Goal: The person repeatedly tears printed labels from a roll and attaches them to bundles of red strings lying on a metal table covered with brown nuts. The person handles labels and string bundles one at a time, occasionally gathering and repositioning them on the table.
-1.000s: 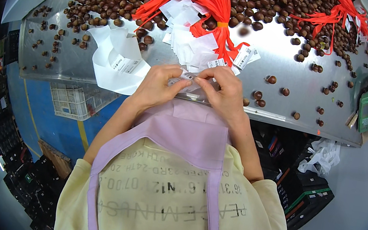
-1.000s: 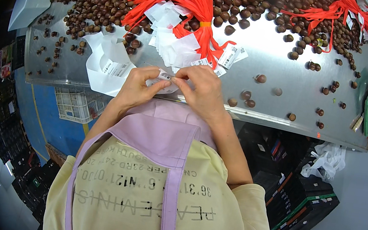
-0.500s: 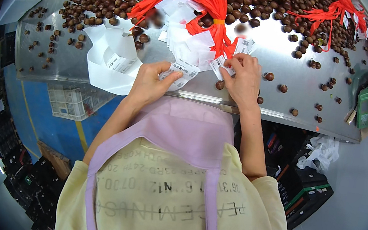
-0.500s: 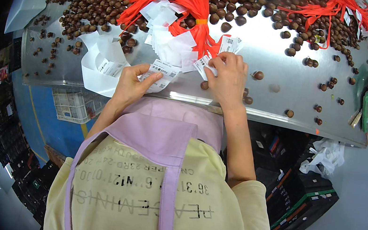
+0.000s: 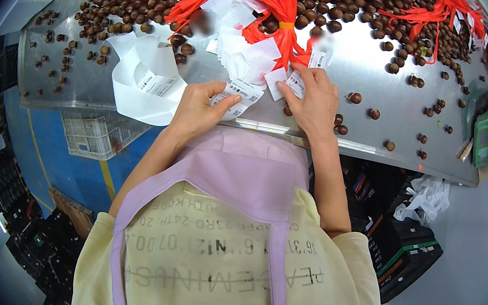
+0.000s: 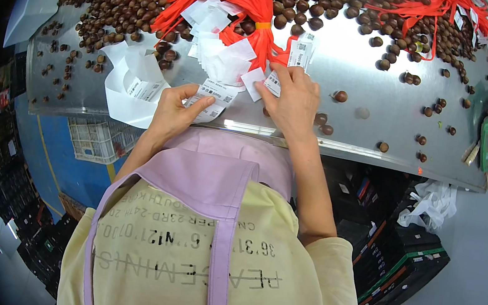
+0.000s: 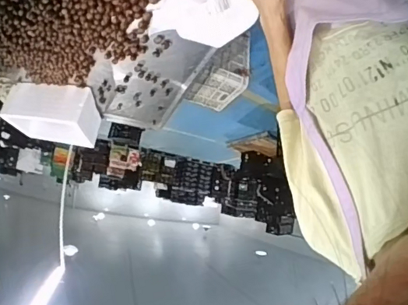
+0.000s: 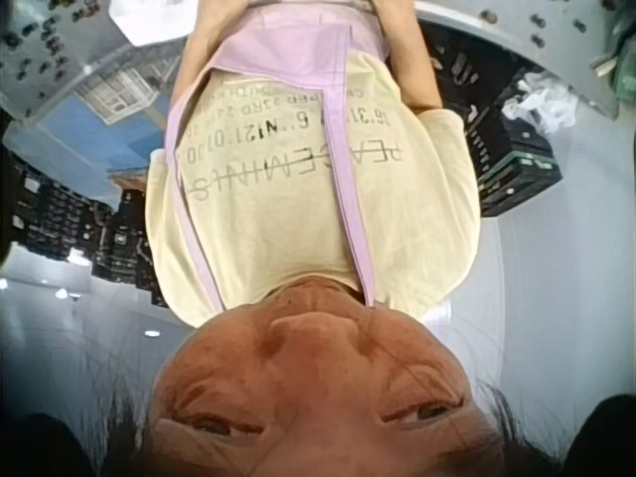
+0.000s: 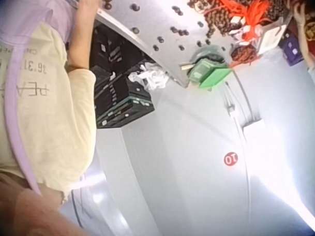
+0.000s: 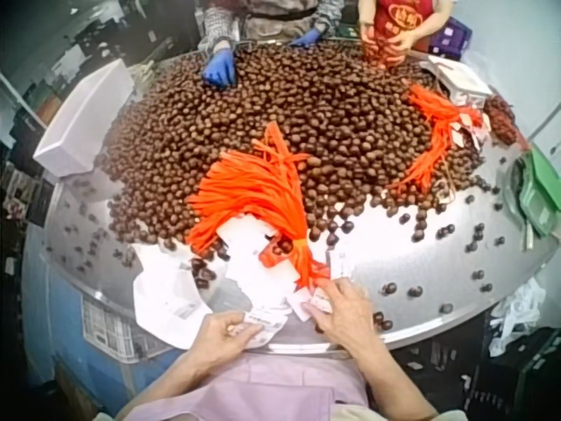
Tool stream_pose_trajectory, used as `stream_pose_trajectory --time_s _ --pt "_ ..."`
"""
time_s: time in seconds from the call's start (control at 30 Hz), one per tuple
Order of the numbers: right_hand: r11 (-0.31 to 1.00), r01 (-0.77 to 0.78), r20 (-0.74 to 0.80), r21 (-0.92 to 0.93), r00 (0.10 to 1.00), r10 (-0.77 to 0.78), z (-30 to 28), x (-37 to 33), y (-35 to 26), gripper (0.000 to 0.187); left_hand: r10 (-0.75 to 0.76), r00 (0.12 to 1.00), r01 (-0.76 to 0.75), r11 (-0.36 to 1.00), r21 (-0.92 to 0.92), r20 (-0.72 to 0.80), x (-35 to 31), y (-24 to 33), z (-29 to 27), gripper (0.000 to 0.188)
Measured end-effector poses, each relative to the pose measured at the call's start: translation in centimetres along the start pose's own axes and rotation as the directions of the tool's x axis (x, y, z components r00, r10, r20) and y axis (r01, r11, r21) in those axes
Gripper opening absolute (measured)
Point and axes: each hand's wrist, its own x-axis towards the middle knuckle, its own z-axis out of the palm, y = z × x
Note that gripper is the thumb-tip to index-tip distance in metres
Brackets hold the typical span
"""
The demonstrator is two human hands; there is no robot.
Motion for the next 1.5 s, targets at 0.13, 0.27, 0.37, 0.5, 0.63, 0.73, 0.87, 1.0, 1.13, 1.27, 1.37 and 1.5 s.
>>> stream_pose_trajectory --time_s 0.13,0.27,0.37,0.5,0.63,0.73,0.87,1.0,1.13,1.27,1.37,1.5 --pt "1.000 0.010 -0.030 -0.026 0.999 -0.011 0.1 -0.1 -0.1 0.028 -0.036 0.998 0.034 0.998 0.046 0.042 0.0 0.3 -0.2 0.020" --pt "0.998 0.024 -0.045 0.060 0.999 -0.021 -0.1 -0.4 1.0 0.023 -0.043 0.998 0.042 0.999 0.033 0.038 -0.1 0.6 -0.3 0.021" --pt "0.996 0.069 -0.073 0.049 0.995 -0.065 -0.6 -0.3 1.8 0.017 -0.023 1.000 0.023 1.000 0.000 0.021 -0.1 0.3 0.0 0.021" --pt "0.996 0.080 -0.164 0.051 0.984 -0.070 -0.4 0.1 2.4 0.014 0.002 1.000 -0.002 1.000 0.019 0.014 -0.1 0.1 0.1 0.022" --pt "0.999 0.051 -0.187 0.012 0.981 -0.048 0.1 0.0 3.1 0.013 -0.003 0.999 0.001 0.998 0.058 0.032 0.0 0.2 -0.1 0.022" --pt "0.996 0.041 -0.164 -0.074 0.985 -0.052 0.1 -0.2 2.9 0.007 0.019 1.000 -0.020 0.999 0.048 0.013 0.0 -0.5 0.1 0.023" --pt "0.998 -0.063 -0.142 -0.024 0.988 0.059 0.3 -0.3 1.6 0.014 0.074 0.997 -0.074 0.997 -0.012 -0.022 0.1 -0.6 0.5 0.023" --pt "0.952 -0.291 -0.001 -0.091 0.956 0.292 0.0 0.2 -0.3 0.034 0.060 0.998 -0.061 0.998 -0.017 -0.007 0.1 -0.5 0.5 0.023" --pt "0.904 -0.385 0.030 -0.188 0.917 0.397 0.3 1.3 -0.8 0.038 0.017 0.999 -0.020 0.998 0.059 0.047 0.1 -0.3 0.2 0.020" --pt "0.908 -0.401 0.055 -0.122 0.911 0.410 1.2 1.7 0.1 0.030 0.032 0.999 -0.032 0.999 0.019 0.039 0.0 0.1 0.1 0.020" --pt "0.903 -0.427 0.161 0.059 0.896 0.413 1.0 1.7 0.5 0.023 0.029 0.999 -0.030 0.999 0.020 0.035 0.0 0.0 0.0 0.020" --pt "0.632 -0.628 0.493 0.454 0.768 0.409 -0.1 0.9 1.0 0.015 0.004 1.000 -0.004 0.999 -0.046 -0.013 0.0 -0.7 0.0 0.022"
